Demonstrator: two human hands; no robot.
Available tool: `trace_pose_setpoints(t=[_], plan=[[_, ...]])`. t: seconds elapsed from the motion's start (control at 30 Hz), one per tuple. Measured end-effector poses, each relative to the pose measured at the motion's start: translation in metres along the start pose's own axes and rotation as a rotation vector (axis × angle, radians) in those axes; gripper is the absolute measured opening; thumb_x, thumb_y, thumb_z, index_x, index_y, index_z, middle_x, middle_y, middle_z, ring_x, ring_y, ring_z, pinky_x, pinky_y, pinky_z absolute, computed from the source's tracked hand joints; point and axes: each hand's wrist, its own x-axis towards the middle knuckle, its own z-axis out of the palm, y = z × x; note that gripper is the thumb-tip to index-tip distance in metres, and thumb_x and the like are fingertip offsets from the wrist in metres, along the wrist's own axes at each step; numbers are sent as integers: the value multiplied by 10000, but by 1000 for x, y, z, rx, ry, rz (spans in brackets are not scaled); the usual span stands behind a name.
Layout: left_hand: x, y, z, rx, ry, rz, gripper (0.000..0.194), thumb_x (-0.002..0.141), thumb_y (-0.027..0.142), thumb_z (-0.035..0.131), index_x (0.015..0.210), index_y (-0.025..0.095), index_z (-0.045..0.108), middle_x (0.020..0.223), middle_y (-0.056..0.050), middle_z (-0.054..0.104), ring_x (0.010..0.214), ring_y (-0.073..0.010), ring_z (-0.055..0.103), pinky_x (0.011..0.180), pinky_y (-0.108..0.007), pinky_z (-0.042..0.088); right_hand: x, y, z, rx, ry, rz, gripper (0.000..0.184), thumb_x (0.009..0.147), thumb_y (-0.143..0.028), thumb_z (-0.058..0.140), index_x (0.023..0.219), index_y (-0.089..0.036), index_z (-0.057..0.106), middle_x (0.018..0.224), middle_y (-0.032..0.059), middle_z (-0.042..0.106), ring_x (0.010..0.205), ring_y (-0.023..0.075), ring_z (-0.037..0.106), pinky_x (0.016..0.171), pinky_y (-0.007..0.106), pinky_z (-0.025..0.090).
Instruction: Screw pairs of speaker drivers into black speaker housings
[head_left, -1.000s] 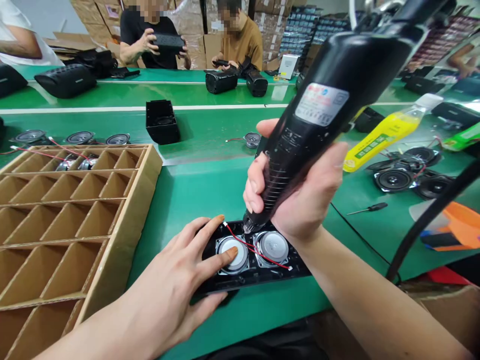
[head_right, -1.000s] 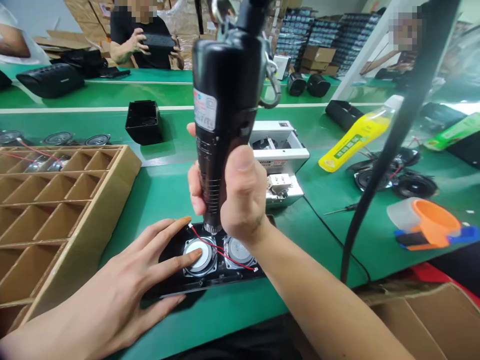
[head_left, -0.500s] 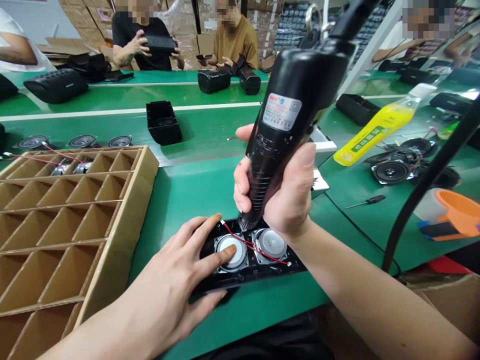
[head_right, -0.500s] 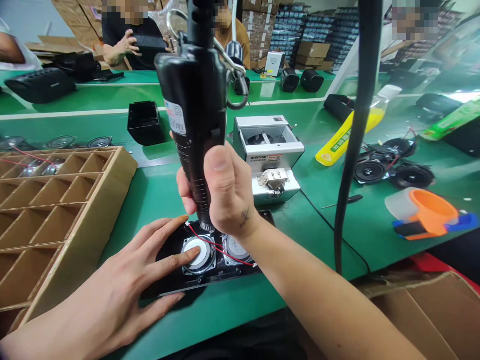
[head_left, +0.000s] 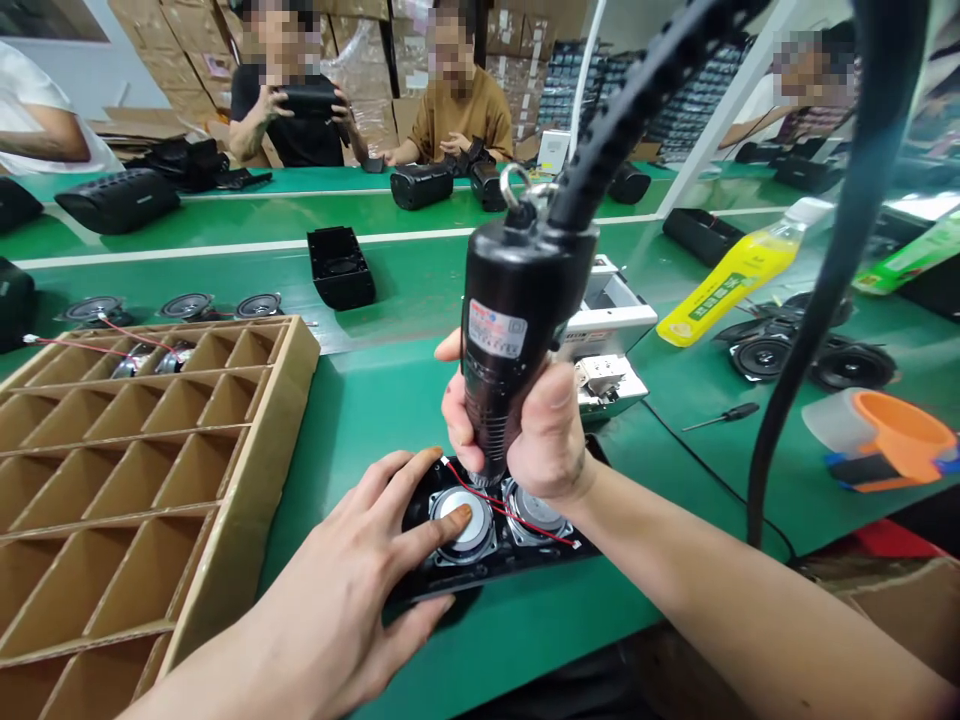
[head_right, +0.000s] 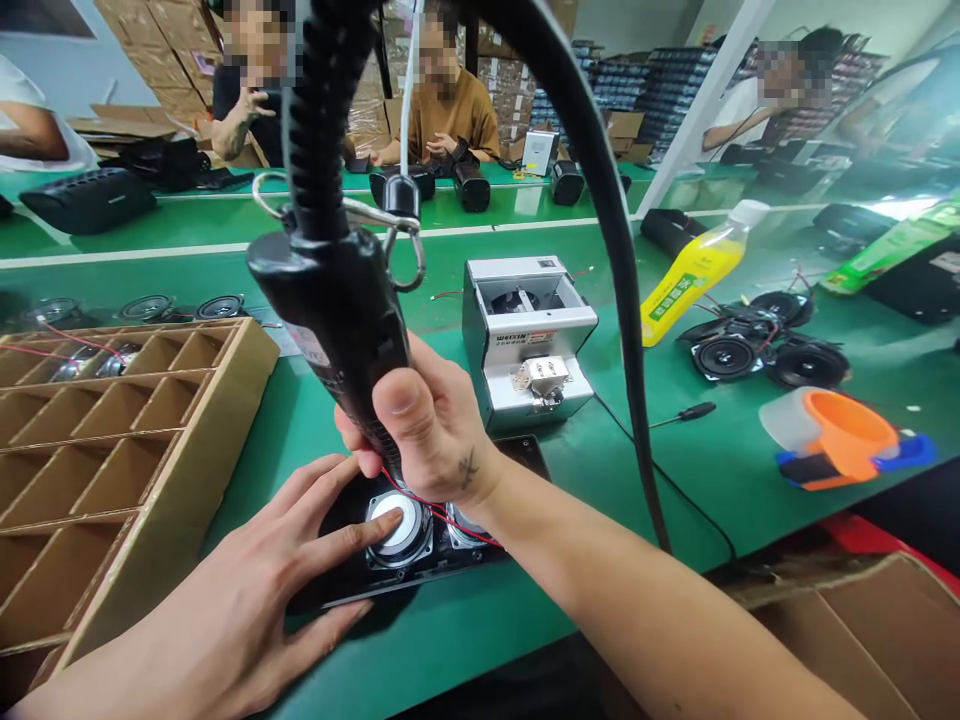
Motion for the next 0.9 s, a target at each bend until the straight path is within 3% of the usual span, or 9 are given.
trace_pose_setpoints(t=[0.23, 0.37, 0.43, 0.57, 0.63, 0.8, 0.9], plan=[[-1, -4, 0, 72, 36, 47, 541, 909, 277, 668, 1446, 337, 633, 1685, -78, 373, 1490, -387, 436, 1079, -545, 589, -3, 9, -4, 15, -29, -53, 560, 996, -737, 495, 1143, -205, 587, 732, -11, 573, 486, 91, 492, 425, 205, 399], [-6, -13, 14, 94, 116, 92, 617, 855, 273, 712, 1457, 372, 621, 1683, -73, 390, 1464, -389, 477, 1057, -524, 604, 0, -7, -7, -11, -13, -104, 544, 1029, -694, 457, 1279, -229, 589, 750, -11, 590, 487, 97, 514, 431, 211, 420], [-8, -18, 22, 84, 152, 87, 647, 820, 250, 736, 1441, 391, 628, 1711, -59, 345, 1479, -390, 460, 1068, -531, 592, 5, -29, -11, -42, 53, -174, 546, 1019, -708, 461, 1291, -255, 600, 731, -28, 593, 462, 94, 505, 413, 207, 417], [-11, -30, 37, 99, 172, 102, 696, 821, 330, 831, 1466, 443, 593, 1758, -42, 251, 1495, -395, 444, 1068, -521, 585, 15, -84, -32, -290, 425, -429, 630, 902, -829, 543, 1098, -239, 647, 612, -54, 564, 382, 109, 456, 344, 220, 374], [-11, -37, 43, 114, 200, 127, 717, 860, 357, 822, 1511, 469, 543, 1760, -42, 255, 1484, -389, 467, 1054, -492, 592, 18, -101, -47, -418, 541, -482, 661, 847, -865, 570, 1030, -233, 629, 564, -56, 536, 362, 123, 432, 328, 232, 345], [-13, -51, 55, 144, 214, 224, 684, 947, 336, 690, 1586, 430, 463, 1764, -80, 238, 1476, -388, 478, 1015, -462, 609, 18, -105, -73, -517, 589, -467, 713, 786, -911, 565, 996, -232, 611, 567, -57, 513, 378, 124, 423, 353, 243, 347], [-17, -54, 58, 140, 187, 193, 633, 965, 364, 663, 1570, 422, 486, 1768, -75, 225, 1503, -394, 435, 1040, -479, 595, 14, -97, -77, -516, 581, -440, 716, 783, -907, 572, 999, -225, 613, 586, -55, 524, 381, 122, 436, 363, 245, 357]])
